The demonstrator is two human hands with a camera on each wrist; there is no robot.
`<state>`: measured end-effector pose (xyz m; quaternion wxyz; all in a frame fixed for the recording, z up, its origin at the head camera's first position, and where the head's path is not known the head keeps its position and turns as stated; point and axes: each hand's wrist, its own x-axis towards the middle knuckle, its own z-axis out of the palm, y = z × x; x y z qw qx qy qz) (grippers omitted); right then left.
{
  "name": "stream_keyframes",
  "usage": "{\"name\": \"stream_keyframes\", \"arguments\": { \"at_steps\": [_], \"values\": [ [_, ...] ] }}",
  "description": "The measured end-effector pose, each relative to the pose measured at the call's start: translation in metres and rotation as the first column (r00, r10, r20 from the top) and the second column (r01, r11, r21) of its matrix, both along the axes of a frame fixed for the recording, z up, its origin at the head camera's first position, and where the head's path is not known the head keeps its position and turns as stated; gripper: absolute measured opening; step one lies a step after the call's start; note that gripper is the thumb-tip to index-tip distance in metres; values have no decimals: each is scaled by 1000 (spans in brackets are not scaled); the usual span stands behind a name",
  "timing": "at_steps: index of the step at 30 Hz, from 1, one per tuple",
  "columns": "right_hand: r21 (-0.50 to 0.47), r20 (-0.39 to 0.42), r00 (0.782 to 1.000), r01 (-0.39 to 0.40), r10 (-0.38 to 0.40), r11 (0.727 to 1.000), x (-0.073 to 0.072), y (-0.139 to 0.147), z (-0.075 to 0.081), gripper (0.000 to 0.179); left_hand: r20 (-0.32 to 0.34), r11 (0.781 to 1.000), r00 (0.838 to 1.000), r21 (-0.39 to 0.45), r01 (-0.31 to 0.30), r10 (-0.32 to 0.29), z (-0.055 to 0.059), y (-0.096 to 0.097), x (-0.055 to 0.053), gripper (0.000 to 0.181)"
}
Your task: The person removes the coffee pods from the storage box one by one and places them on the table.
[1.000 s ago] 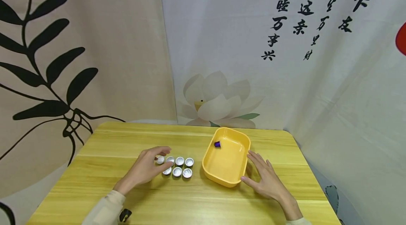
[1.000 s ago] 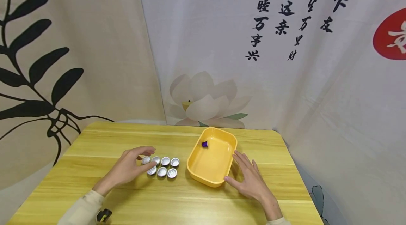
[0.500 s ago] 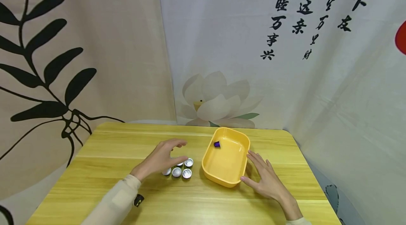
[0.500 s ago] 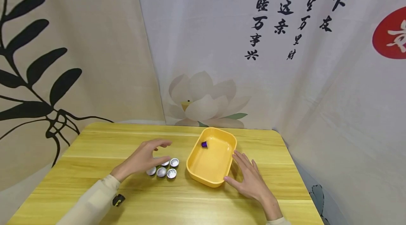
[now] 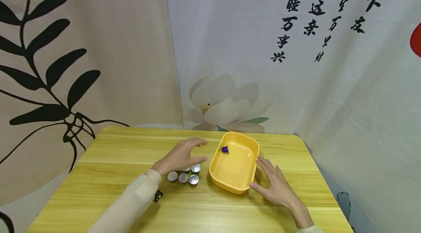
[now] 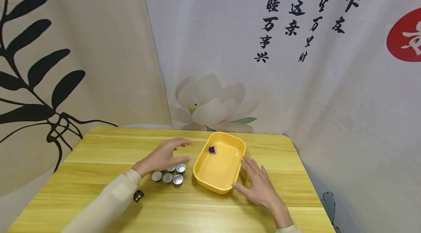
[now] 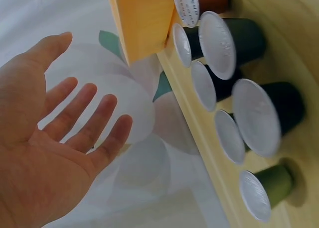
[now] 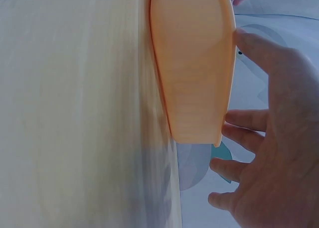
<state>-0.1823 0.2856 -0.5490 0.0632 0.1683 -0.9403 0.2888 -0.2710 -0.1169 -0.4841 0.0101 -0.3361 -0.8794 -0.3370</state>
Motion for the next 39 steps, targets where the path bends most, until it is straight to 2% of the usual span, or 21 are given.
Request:
{"name": "stream_keyframes", "arguments": {
  "at_steps": [14,19,23,30,39],
  "values": [
    [3,-7,1000,0,0,1000,-1,1,0,93,-66,994,994,-63,86,-91,6,41,-30,54],
    [3,-4,1000,5,-5,1000,-2,1,-1,94,-40,989,995,-117,90,-95,9,54,-37,55],
    [3,-3,1000,3,-3,1000,-2,1,-1,94,-31,982,992,-151,116,-122,10,63,-41,56],
    [2,-12,1000,4,-4,1000,-1,1,0,93,-8,970,992,-210,122,-126,4,75,-51,57],
    [1,-3,1000,-2,2,1000,-1,0,-2,93,55,961,992,-248,122,-112,-1,90,-57,57]
  ]
}}
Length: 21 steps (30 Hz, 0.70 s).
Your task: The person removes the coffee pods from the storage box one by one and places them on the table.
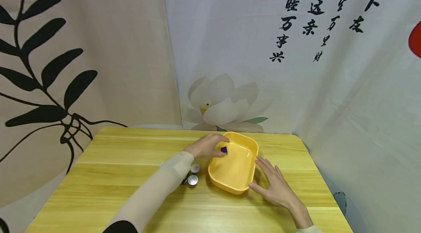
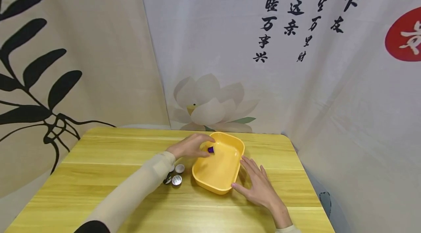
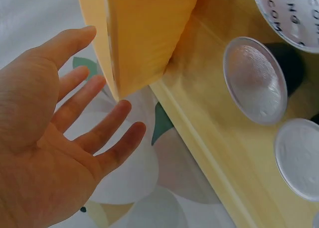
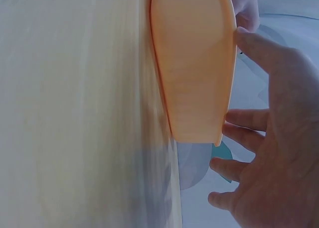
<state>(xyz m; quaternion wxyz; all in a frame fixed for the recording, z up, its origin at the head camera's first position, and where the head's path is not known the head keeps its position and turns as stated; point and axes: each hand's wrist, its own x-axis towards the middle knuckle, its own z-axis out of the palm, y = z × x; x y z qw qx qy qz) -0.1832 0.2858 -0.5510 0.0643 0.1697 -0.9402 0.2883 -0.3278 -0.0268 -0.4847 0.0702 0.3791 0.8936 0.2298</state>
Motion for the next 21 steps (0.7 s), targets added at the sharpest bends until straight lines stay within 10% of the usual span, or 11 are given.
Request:
{"name": "stream_keyframes", "arguments": {
  "at_steps": [21],
  "values": [
    [11,3,1000,7,-7,1000,-1,2,-1,94,66,987,997,-156,-30,40,-16,24,-17,57]
  ]
}}
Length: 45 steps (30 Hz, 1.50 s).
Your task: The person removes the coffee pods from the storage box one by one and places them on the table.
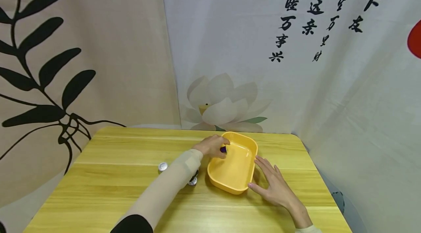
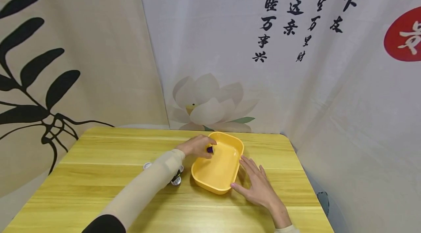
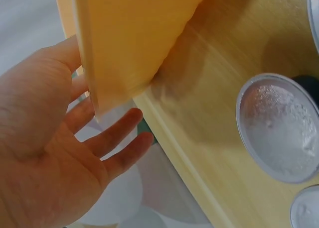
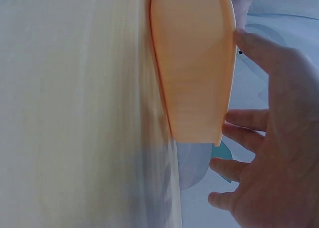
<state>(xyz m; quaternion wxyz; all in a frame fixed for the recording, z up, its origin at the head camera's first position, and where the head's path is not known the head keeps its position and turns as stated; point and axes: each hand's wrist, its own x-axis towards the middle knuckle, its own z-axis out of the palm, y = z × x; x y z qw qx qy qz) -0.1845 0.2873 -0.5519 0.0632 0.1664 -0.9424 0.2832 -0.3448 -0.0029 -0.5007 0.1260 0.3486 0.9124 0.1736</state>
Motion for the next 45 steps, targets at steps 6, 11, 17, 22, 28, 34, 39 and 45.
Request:
{"name": "stream_keyframes", "arguments": {
  "at_steps": [6,11,17,22,28,34,39,45],
  "values": [
    [-12,8,1000,1,-1,1000,0,0,0,94,-77,999,996,-20,43,-45,-12,7,-12,49],
    [-16,2,1000,-2,2,1000,1,-1,0,94,-83,999,996,-21,35,-37,-12,10,-10,44],
    [-15,3,1000,1,-1,1000,1,0,1,94,-107,999,993,-7,41,-41,-34,12,-26,46],
    [-23,13,1000,4,-3,1000,1,0,1,95,-90,999,996,-29,16,-18,-27,14,-20,46],
    [-22,25,1000,7,-7,1000,0,1,0,96,-52,999,998,-39,-24,22,-10,16,-3,48],
    [-20,18,1000,5,-5,1000,-1,1,-1,95,-11,998,999,50,-39,40,-9,12,0,48],
    [-17,15,1000,1,-1,1000,0,0,-1,95,29,991,999,130,-35,31,-39,8,-24,49],
    [-10,12,1000,0,0,1000,0,-1,1,94,-106,990,994,138,-14,29,-65,3,-41,51]
  ]
}}
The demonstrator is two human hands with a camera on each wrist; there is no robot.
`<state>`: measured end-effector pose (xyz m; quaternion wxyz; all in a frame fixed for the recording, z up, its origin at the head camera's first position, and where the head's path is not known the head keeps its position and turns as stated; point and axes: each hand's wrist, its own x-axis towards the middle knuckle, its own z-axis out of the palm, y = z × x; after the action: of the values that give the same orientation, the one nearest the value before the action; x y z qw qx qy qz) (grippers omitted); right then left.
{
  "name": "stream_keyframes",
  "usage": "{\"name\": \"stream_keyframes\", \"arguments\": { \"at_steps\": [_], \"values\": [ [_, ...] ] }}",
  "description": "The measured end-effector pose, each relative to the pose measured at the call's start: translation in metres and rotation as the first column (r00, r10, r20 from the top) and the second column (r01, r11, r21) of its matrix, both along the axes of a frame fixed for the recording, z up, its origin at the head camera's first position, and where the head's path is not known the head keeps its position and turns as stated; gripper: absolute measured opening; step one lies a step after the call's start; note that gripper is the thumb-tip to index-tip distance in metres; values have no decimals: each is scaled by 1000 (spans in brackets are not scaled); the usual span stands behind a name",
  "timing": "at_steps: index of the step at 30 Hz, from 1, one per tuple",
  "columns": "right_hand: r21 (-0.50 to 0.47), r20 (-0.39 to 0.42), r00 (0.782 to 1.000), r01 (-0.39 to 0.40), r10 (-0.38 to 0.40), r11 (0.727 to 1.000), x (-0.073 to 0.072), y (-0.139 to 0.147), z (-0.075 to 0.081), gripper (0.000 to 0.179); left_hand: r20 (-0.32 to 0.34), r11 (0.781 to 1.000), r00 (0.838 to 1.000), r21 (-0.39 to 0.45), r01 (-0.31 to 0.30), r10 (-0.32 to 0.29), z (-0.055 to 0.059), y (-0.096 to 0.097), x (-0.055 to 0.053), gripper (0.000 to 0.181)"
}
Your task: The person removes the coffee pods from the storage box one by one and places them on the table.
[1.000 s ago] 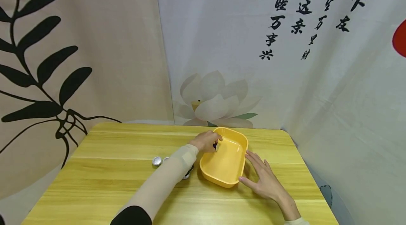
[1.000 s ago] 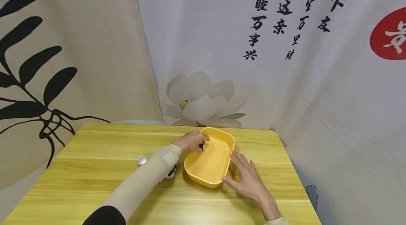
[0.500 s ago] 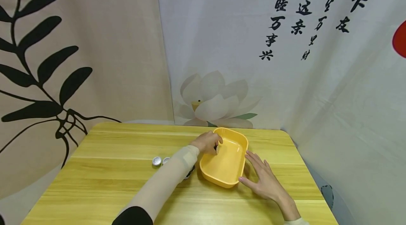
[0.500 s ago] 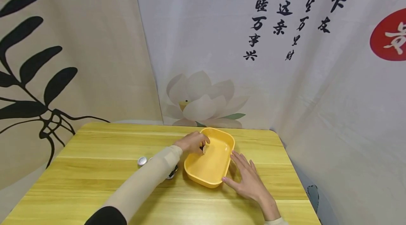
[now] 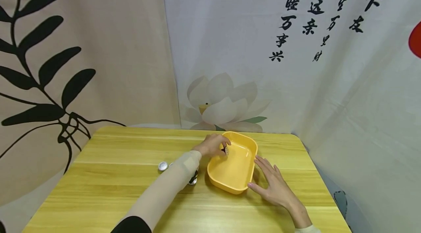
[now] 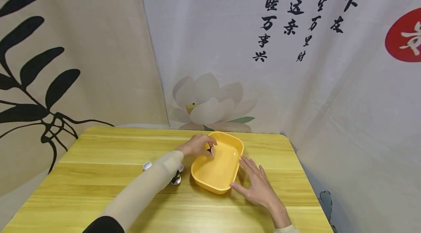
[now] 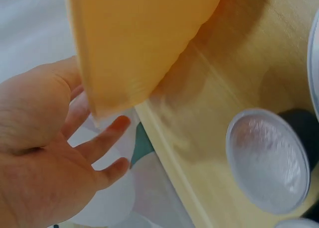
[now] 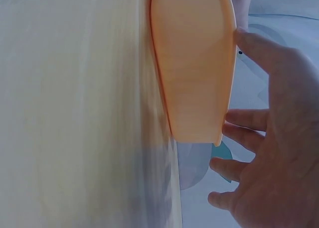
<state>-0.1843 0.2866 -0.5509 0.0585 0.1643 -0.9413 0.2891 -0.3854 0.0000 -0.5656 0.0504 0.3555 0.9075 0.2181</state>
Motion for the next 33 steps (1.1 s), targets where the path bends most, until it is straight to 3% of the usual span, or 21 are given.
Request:
{"name": "stream_keyframes", "arguments": {
  "at_steps": [1,2,4,5,8,10,17,24,33],
  "values": [
    [2,-2,1000,1,-1,1000,0,0,0,94,-33,1000,999,0,1,-1,8,-2,6,50],
    [5,-5,1000,1,-1,1000,0,0,0,94,-36,1000,999,10,3,-2,8,-1,5,49],
    [6,-2,1000,2,-2,1000,1,-1,1,94,-48,1000,999,23,8,-7,34,-5,21,46],
    [6,-1,1000,2,-2,1000,1,0,1,93,-39,999,999,47,13,-11,35,-5,22,44],
    [5,1,1000,2,-2,1000,1,0,0,93,-30,996,1000,86,4,-1,60,-9,41,43],
    [0,1,1000,1,-1,1000,1,0,0,93,-46,994,999,112,-3,8,67,-11,48,42],
    [-4,-20,1000,-4,4,1000,1,-1,0,92,-89,980,996,197,16,2,77,-20,54,42],
    [8,-12,1000,0,0,1000,1,-1,1,93,-45,951,997,298,79,-68,88,-26,59,45],
    [-1,-28,1000,-1,1,1000,2,-2,1,92,-18,929,996,358,92,-92,100,-41,78,44]
  ]
}}
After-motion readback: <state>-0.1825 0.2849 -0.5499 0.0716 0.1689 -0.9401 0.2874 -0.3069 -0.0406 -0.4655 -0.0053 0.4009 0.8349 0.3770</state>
